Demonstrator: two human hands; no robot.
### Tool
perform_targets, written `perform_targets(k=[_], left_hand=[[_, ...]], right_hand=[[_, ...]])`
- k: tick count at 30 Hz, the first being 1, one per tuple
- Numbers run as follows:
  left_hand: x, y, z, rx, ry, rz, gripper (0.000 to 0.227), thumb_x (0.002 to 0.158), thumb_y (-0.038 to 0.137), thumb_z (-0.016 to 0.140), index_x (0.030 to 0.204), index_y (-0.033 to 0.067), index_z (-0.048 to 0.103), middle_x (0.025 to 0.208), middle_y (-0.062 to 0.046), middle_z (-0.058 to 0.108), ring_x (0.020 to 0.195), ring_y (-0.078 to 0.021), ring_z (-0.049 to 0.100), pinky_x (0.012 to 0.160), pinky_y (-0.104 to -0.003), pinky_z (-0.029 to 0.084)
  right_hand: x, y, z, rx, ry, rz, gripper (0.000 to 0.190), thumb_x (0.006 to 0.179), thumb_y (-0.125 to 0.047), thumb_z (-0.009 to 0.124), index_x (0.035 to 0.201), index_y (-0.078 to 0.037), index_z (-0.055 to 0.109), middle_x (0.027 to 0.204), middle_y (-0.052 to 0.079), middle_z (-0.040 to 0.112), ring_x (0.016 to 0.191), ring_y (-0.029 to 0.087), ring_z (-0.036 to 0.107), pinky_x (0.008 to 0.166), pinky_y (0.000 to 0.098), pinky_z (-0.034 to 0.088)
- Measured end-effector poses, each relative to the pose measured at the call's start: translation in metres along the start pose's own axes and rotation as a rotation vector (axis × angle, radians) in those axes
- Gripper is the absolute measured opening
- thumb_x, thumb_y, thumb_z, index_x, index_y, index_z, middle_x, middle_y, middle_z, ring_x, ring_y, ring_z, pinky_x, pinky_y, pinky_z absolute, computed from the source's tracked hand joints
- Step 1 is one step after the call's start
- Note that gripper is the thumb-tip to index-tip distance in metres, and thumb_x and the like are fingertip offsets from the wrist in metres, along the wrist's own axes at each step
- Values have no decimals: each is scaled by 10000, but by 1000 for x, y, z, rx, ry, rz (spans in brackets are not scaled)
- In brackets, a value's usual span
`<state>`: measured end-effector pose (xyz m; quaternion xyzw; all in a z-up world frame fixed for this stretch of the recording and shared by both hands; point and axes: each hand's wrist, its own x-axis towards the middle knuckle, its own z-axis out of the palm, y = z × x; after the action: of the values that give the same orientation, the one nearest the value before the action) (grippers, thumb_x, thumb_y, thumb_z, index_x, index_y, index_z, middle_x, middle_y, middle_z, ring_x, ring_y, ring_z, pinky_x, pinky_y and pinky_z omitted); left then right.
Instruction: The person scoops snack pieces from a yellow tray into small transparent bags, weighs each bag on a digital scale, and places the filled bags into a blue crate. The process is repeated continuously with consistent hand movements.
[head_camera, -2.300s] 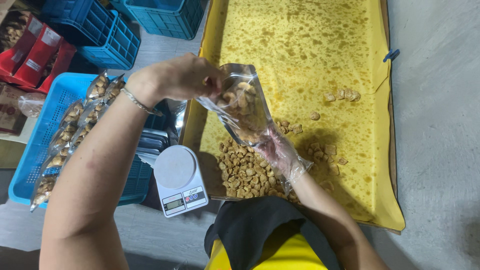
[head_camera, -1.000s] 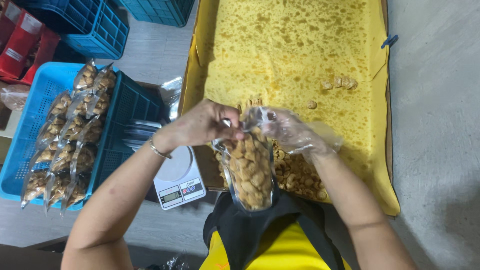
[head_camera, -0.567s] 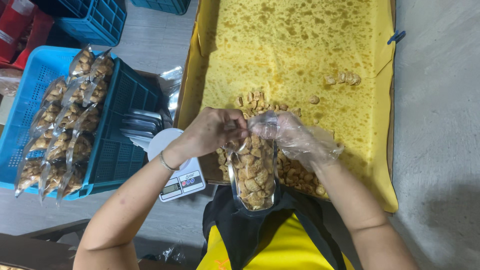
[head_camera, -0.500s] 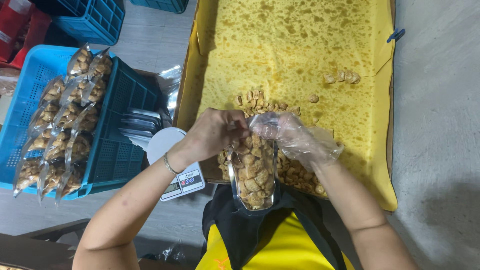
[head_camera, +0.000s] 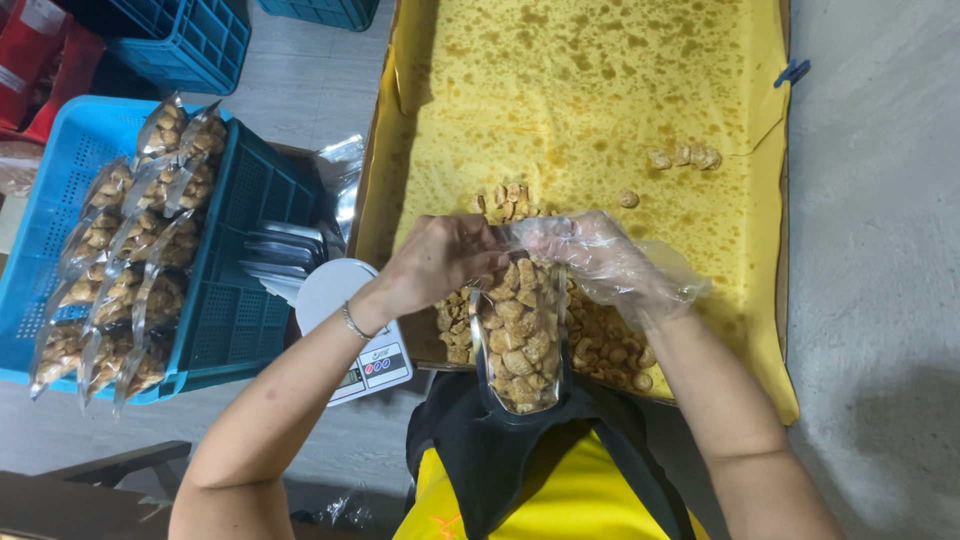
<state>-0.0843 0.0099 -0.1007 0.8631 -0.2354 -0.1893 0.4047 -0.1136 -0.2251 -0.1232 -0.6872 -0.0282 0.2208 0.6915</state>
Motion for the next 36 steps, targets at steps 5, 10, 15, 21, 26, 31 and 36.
perform_targets(k=[5,10,15,21,26,31,36], left_hand=[[-8,-23,41,20,156,17,176,1012,133,625,939,6,720,728,-137,743,516,-145,655,413,-263,550],[-9,-31,36,-116,209,140,156,984,119,678,936,-22,723,788,-141,757,563,-151,705,481,-254,569],[-13,-20,9,59,213,308,371,914,101,703,1251,-41,643,880,-141,773,691,-135,757,565,-266,621],[7,-23,2,150,18,240,175,994,204,675,1088,80,756,854,-101,775,659,-148,733,635,-283,623],[19,-21,6,237,-45,177,235,870,201,783,823,-18,713,740,-147,744,648,-230,702,708,-376,578],[2,-25,-2,159,-103,269,217,828,229,789,879,30,721,758,-105,753,653,-205,713,686,-372,560],[-43,-39,-20,319,-209,-100,245,878,279,742,879,35,729,739,-132,745,650,-235,707,690,-384,575]], right_hand=[[-2,5,11,-81,44,207,435,783,-422,788,1071,-97,794,1132,119,815,1182,218,718,1098,416,459],[-6,9,8,-50,59,137,440,768,-428,794,1101,-142,780,1147,61,784,1138,189,697,1071,419,491],[-9,-2,6,-1,36,-5,397,867,-414,759,1109,-99,778,1094,88,776,1090,196,683,1068,424,480],[-7,-3,17,-87,55,13,329,882,-364,714,1065,-99,783,1059,68,792,1065,167,702,1033,374,505],[10,21,26,-58,18,-25,272,923,-306,697,1009,-61,779,1054,65,789,996,172,707,946,365,556],[10,36,35,3,-85,-105,265,976,-282,694,1035,-37,776,951,101,759,893,176,679,877,381,559],[17,37,38,69,-135,-143,246,926,-256,691,1067,-66,757,1008,47,782,935,123,706,888,311,574]])
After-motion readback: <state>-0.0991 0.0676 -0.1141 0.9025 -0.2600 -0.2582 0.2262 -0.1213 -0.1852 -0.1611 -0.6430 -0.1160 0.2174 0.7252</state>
